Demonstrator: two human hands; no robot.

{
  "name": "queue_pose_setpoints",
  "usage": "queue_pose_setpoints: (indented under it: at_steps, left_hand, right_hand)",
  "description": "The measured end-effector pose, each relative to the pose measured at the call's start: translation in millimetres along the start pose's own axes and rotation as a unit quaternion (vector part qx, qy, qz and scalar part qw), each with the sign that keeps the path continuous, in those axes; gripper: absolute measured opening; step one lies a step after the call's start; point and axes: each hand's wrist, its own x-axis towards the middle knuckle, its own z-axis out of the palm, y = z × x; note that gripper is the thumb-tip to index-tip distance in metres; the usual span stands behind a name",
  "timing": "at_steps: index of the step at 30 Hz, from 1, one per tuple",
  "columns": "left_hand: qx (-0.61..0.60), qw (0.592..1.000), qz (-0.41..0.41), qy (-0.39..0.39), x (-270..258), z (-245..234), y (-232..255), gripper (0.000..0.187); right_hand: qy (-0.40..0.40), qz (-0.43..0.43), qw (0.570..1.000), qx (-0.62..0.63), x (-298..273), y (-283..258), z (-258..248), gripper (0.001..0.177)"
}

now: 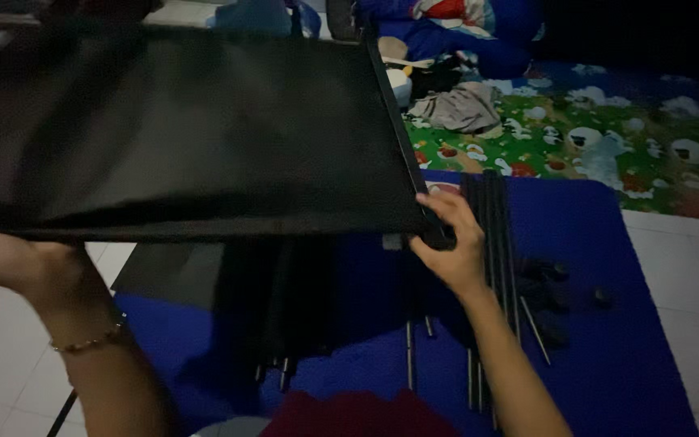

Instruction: The person assembles a metal frame by inserting rods into plastic brackets and connecting joints. They handle multiple rods and brackets, aligning and fitting them together on a blue mat.

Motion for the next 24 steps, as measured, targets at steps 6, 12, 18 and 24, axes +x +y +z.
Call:
queue_pose_setpoints:
  at_steps: [6,12,18,24]
  left_hand:
    - [0.202,0.955,-0.038,0.212,-46.4,-43.3,-40.7,0.064]
    - [0.514,0.856,0.050,0.022,-139.0,52.6,-55.5,0.079]
    - [0.417,0.754,0.141,-0.487,-226.7,210.7,-39.6,0.063]
    - [0.452,0.665,0.229,-0.548,-234.1,226.7,-50.5,0.043]
  right_hand:
    - [0.031,0.051,0.998,0.019,-24.4,-4.8,-11.5,0.032]
    - [0.042,0.027,0.999,0.005,-27.2,-12.5,-4.9,0.030]
    - [0.043,0.040,0.998,0.017,-34.0,-15.9,9.3,0.026]
    - [0.102,0.073,0.992,-0.009,-45.2,-12.4,2.1,0.029]
